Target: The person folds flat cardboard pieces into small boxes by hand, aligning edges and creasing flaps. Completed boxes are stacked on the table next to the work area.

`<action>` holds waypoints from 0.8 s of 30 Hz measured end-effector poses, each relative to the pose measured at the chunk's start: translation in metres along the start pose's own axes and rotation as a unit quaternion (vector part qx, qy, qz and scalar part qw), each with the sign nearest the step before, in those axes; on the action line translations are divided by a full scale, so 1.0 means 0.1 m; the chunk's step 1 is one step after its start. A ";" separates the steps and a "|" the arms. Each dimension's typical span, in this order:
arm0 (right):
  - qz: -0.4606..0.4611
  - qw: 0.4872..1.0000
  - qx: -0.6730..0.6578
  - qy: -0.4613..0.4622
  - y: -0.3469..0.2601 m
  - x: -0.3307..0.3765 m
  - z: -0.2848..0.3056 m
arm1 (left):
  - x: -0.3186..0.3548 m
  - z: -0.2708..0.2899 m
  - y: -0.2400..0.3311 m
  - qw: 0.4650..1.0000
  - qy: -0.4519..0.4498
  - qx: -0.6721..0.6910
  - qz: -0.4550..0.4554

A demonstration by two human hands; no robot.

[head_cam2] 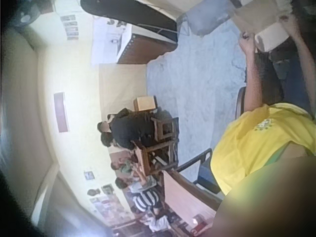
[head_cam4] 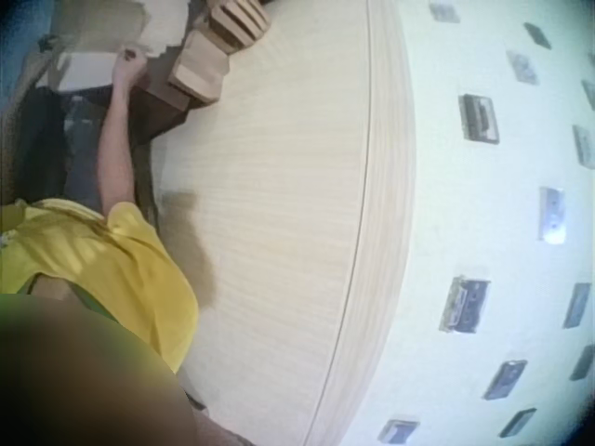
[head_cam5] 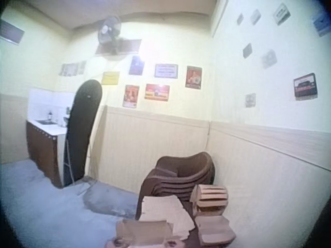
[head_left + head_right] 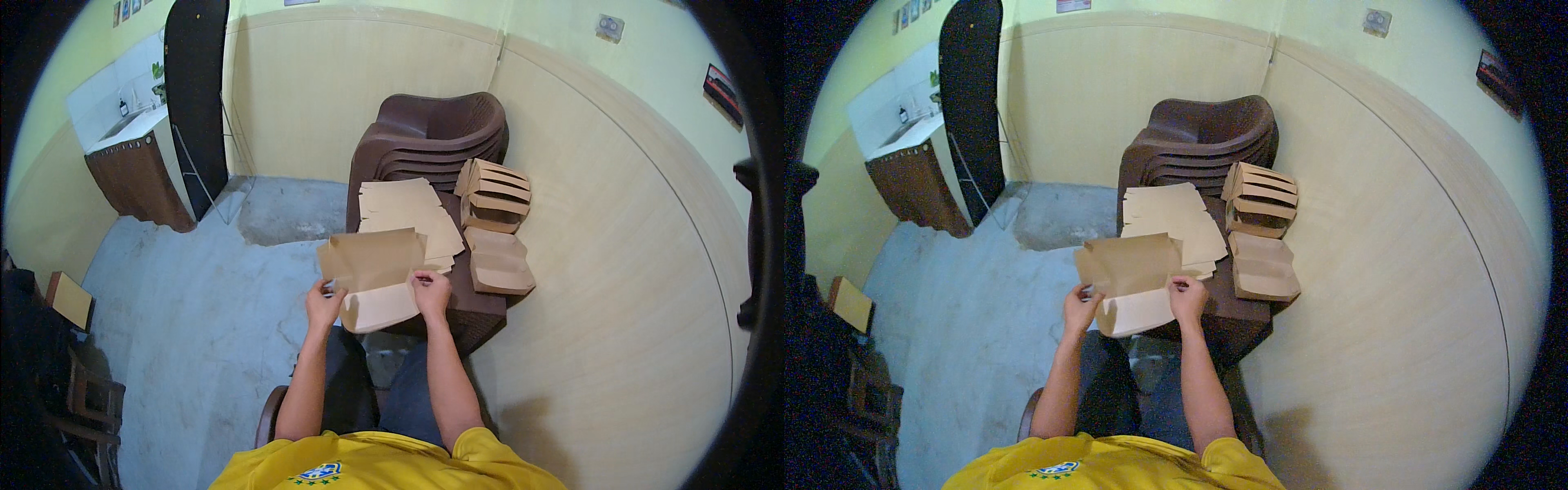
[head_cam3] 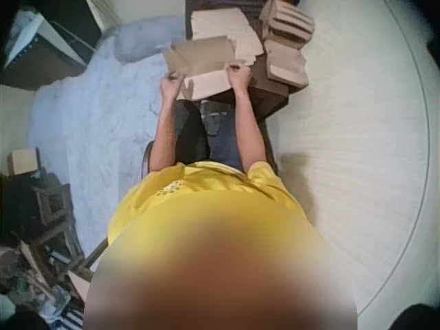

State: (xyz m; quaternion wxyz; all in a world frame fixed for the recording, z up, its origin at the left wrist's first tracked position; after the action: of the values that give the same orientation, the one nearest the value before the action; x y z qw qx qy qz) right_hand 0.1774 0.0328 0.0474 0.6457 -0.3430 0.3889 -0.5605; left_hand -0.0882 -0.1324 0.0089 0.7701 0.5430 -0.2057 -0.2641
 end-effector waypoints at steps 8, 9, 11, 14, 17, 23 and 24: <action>0.421 0.879 0.208 -0.088 -1.07 0.71 -0.14 | 0.03 -0.36 -0.14 0.996 0.032 0.080 0.018; 0.462 0.858 0.184 -0.132 -1.14 0.83 -0.19 | 0.07 -0.39 -0.10 0.995 0.038 0.085 0.020; 0.391 0.873 0.193 -0.216 -1.10 0.83 -0.34 | 0.13 -0.47 -0.04 0.991 0.032 0.129 0.025; 0.324 0.894 0.136 -0.278 -0.99 0.79 -0.46 | 0.19 -0.50 0.04 0.986 -0.003 0.165 -0.017; 0.311 0.907 0.070 -0.275 -0.83 0.72 -0.48 | 0.23 -0.58 0.01 0.971 -0.084 0.223 0.001; 0.094 0.953 -0.174 -0.229 -0.44 0.47 -0.57 | 0.42 -0.65 0.18 0.948 -0.137 0.276 -0.078; -0.001 0.958 -0.190 -0.215 -0.32 0.43 -0.58 | 0.46 -0.66 0.21 0.950 -0.146 0.261 -0.088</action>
State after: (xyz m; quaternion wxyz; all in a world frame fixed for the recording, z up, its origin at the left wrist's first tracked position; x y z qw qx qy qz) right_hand 0.1144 -0.0147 0.0434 0.6364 -0.5722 0.3395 -0.3902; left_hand -0.0092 -0.1078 0.0088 0.5367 0.6967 -0.3288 -0.3441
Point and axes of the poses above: each hand's wrist, its own x-axis away from the middle knuckle, its own z-axis out of the back of the hand, y = z × x, the point moved 7 cm from there along -x, towards the middle knuckle, and after that the axes turned 2 degrees about x, right-handed, at the moved point
